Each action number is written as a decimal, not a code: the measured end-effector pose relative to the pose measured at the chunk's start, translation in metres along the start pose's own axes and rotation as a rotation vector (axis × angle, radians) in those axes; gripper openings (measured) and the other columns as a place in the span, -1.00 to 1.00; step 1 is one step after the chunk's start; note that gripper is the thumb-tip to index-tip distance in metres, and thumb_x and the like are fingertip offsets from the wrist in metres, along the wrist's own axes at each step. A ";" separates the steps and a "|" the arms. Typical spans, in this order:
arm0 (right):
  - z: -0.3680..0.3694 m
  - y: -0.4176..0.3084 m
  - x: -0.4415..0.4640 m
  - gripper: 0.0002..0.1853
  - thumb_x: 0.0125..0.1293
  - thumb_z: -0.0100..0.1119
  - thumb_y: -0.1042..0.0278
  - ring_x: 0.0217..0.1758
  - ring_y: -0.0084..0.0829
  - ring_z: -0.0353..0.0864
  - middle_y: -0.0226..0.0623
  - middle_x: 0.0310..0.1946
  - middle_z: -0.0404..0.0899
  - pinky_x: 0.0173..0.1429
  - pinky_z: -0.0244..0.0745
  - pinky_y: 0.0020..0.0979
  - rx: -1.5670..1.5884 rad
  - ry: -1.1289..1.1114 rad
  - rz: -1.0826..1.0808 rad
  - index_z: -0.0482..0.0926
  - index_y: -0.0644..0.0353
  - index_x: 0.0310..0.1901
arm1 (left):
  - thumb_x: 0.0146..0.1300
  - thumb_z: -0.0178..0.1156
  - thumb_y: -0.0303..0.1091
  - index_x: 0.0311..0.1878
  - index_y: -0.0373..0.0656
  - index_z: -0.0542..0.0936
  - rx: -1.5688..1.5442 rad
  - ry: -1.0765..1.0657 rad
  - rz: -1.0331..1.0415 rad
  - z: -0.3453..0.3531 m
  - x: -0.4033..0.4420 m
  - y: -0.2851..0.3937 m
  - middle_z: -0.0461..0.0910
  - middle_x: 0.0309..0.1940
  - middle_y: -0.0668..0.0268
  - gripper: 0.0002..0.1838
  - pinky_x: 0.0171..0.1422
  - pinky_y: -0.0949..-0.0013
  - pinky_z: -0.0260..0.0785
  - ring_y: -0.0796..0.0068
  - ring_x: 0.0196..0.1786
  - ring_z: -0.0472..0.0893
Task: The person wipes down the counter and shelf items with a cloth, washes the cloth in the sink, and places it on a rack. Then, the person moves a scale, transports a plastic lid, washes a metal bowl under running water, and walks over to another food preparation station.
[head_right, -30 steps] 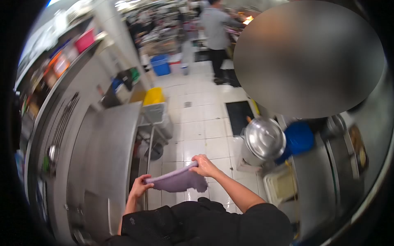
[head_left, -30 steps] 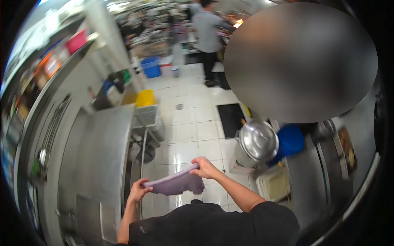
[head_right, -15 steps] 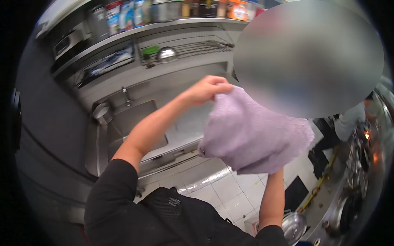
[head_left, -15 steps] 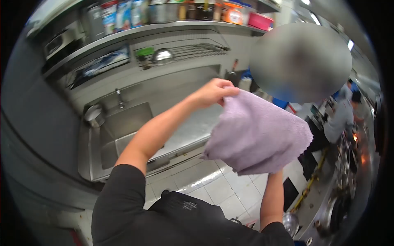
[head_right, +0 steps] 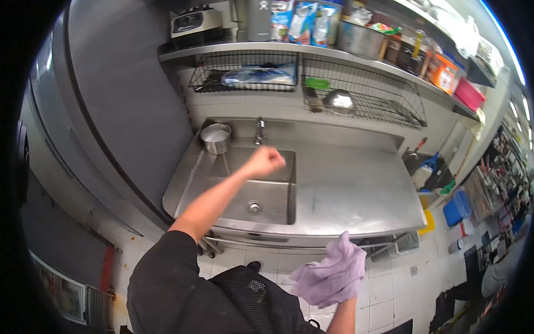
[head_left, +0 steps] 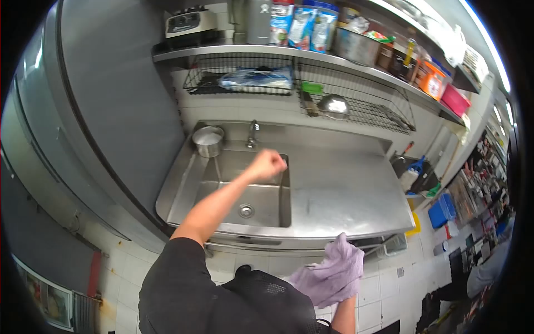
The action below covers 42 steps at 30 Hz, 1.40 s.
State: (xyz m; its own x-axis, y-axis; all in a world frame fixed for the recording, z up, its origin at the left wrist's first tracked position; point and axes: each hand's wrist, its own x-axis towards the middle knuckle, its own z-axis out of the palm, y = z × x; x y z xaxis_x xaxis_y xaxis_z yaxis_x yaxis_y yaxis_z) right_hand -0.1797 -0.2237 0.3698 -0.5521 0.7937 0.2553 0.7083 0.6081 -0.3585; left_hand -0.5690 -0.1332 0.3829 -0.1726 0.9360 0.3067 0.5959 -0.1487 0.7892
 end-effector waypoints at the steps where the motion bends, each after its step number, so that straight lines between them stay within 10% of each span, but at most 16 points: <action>1: 0.008 -0.002 0.007 -0.62 -0.06 0.27 0.04 -0.34 -0.21 0.52 -0.35 -0.57 0.47 -0.35 0.46 -0.07 0.007 -0.004 -0.016 0.45 0.05 -0.25 | 0.18 0.30 -0.28 -0.41 -0.21 0.63 -0.049 0.219 0.020 -0.045 0.016 0.004 0.64 -0.54 0.31 -0.81 -0.31 0.39 0.46 0.58 -0.43 0.59; 4: 0.040 0.010 0.002 -0.76 -0.19 0.26 0.08 -0.43 -0.20 0.50 -0.39 -0.68 0.44 -0.42 0.40 -0.12 -0.291 -0.194 -0.042 0.50 -0.02 -0.50 | 0.26 0.25 -0.35 -0.34 -0.17 0.59 -0.018 0.719 0.458 -0.198 0.088 -0.019 0.59 -0.48 0.38 -0.88 -0.43 0.45 0.41 0.63 -0.52 0.51; 8: 0.011 -0.092 0.066 -0.82 -0.37 0.26 0.13 -0.49 -0.23 0.47 -0.42 -0.68 0.49 -0.49 0.35 -0.21 -0.585 -0.208 -0.320 0.47 -0.07 -0.80 | 0.26 0.26 -0.30 -0.12 -0.28 0.50 -0.623 1.002 0.222 -0.369 0.136 0.024 0.58 -0.37 0.23 -0.73 -0.32 0.37 0.54 0.44 -0.42 0.58; 11: -0.014 -0.155 0.136 -0.67 -0.32 0.30 0.06 -0.17 -0.24 0.53 -0.35 -0.32 0.62 -0.26 0.44 -0.24 -0.559 -0.042 -0.190 0.64 0.00 -0.45 | 0.22 0.30 -0.13 -0.04 -0.33 0.50 -0.554 1.045 0.078 -0.459 0.178 0.022 0.57 -0.25 0.18 -0.55 -0.20 0.34 0.56 0.32 -0.34 0.60; 12: 0.029 -0.107 0.147 -0.47 -0.15 0.30 0.06 0.03 -0.22 0.50 -0.24 -0.01 0.53 0.01 0.45 -0.16 -0.546 0.501 -0.385 0.60 0.05 -0.05 | 0.17 0.32 -0.13 -0.17 -0.34 0.61 -0.273 1.083 0.034 -0.462 0.177 0.033 0.65 -0.40 0.17 -0.60 -0.09 0.26 0.53 0.27 -0.24 0.64; 14: 0.003 -0.173 0.195 -0.32 0.04 0.26 0.14 0.24 -0.17 0.41 -0.16 0.24 0.38 0.21 0.37 -0.14 -0.752 0.437 -0.278 0.41 0.09 0.26 | 0.15 0.31 -0.10 -0.19 -0.26 0.64 0.076 1.068 -0.024 -0.480 0.186 0.029 0.67 -0.33 0.14 -0.63 -0.02 0.23 0.51 0.20 -0.18 0.66; 22: -0.057 -0.333 0.487 -0.36 0.17 0.15 0.22 0.31 -0.10 0.37 -0.10 0.27 0.39 0.31 0.31 -0.21 0.028 0.795 -1.075 0.35 0.13 0.33 | 0.19 0.21 -0.07 -0.21 -0.11 0.69 0.611 0.992 0.029 -0.500 0.179 0.002 0.67 -0.18 0.11 -0.69 0.13 0.07 0.43 0.06 0.01 0.61; 23: -0.019 -0.307 0.629 -0.36 0.33 -0.07 0.09 0.38 -0.04 0.31 0.03 0.30 0.37 0.41 0.21 -0.26 0.159 -0.045 -0.879 0.25 0.22 0.40 | 0.21 0.19 -0.08 -0.21 -0.13 0.68 0.717 1.026 0.113 -0.502 0.180 -0.005 0.65 -0.16 0.12 -0.69 0.15 0.04 0.40 0.04 0.03 0.58; 25: -0.032 -0.407 0.611 -0.36 0.40 -0.28 -0.03 0.35 -0.06 0.37 0.07 0.26 0.41 0.45 0.17 -0.21 -0.145 0.001 -0.485 0.30 0.28 0.35 | 0.24 0.17 -0.07 -0.05 -0.11 0.63 0.773 1.000 0.131 -0.503 0.178 -0.015 0.54 0.01 0.13 -0.64 0.23 0.01 0.32 0.04 0.15 0.46; 27: -0.029 -0.436 0.664 -0.34 0.39 -0.35 -0.05 0.34 -0.09 0.38 0.04 0.31 0.36 0.43 0.18 -0.17 -0.224 -0.201 -0.529 0.34 0.30 0.31 | 0.24 0.20 -0.04 0.16 -0.05 0.52 0.855 1.115 0.336 -0.500 0.181 -0.027 0.41 0.19 0.16 -0.52 0.30 0.02 0.25 0.08 0.29 0.32; 31: -0.043 -0.455 0.690 -0.49 0.31 -0.09 0.04 -0.05 -0.41 0.58 -0.19 -0.01 0.60 0.10 0.41 -0.28 0.095 -0.493 -0.337 0.52 0.24 0.14 | 0.24 0.16 0.11 0.22 0.07 0.48 0.986 1.085 0.254 -0.491 0.187 -0.023 0.34 0.27 0.25 -0.46 0.31 -0.01 0.23 0.12 0.35 0.23; 33: 0.038 -0.418 0.845 -0.63 0.28 0.07 0.15 -0.15 -0.50 0.58 -0.26 -0.11 0.64 0.00 0.43 -0.40 0.378 -0.584 -0.787 0.62 0.17 0.01 | 0.22 0.18 0.12 0.23 0.11 0.48 0.922 1.084 0.274 -0.492 0.186 -0.027 0.36 0.27 0.30 -0.45 0.32 -0.04 0.22 0.13 0.36 0.22; 35: -0.008 -0.449 0.722 -0.91 0.14 0.18 0.44 -0.35 -0.48 0.60 -0.33 -0.45 0.60 -0.24 0.50 -0.38 0.176 -0.191 -0.477 0.65 0.14 -0.31 | 0.21 0.19 0.09 0.23 0.14 0.49 0.909 1.097 0.307 -0.493 0.188 -0.032 0.36 0.27 0.33 -0.46 0.31 -0.04 0.22 0.14 0.36 0.21; 37: 0.021 -0.401 0.808 -0.88 0.21 0.17 0.37 -0.28 -0.50 0.61 -0.36 -0.34 0.62 -0.21 0.51 -0.40 -0.216 0.535 -1.461 0.65 0.10 -0.25 | 0.22 0.18 0.05 0.21 0.15 0.51 0.902 1.102 0.306 -0.496 0.189 -0.030 0.37 0.26 0.35 -0.50 0.31 -0.04 0.21 0.15 0.35 0.22; 42: 0.009 -0.391 0.798 -0.63 0.39 -0.03 0.13 0.11 -0.35 0.56 -0.21 0.05 0.57 0.19 0.43 -0.33 -0.018 -0.116 -0.687 0.54 0.19 0.06 | 0.29 0.12 -0.17 0.06 0.12 0.64 0.863 1.126 0.323 -0.495 0.185 -0.031 0.45 0.18 0.47 -0.70 0.33 0.03 0.09 0.27 0.30 0.27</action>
State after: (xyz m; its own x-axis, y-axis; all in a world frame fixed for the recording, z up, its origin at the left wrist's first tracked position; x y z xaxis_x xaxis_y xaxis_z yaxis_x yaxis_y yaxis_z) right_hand -0.9012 0.1716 0.7054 -0.9204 0.2229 0.3212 0.1885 0.9728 -0.1349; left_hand -1.0079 -0.1132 0.6791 -0.2121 0.0981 0.9723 0.9338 0.3138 0.1720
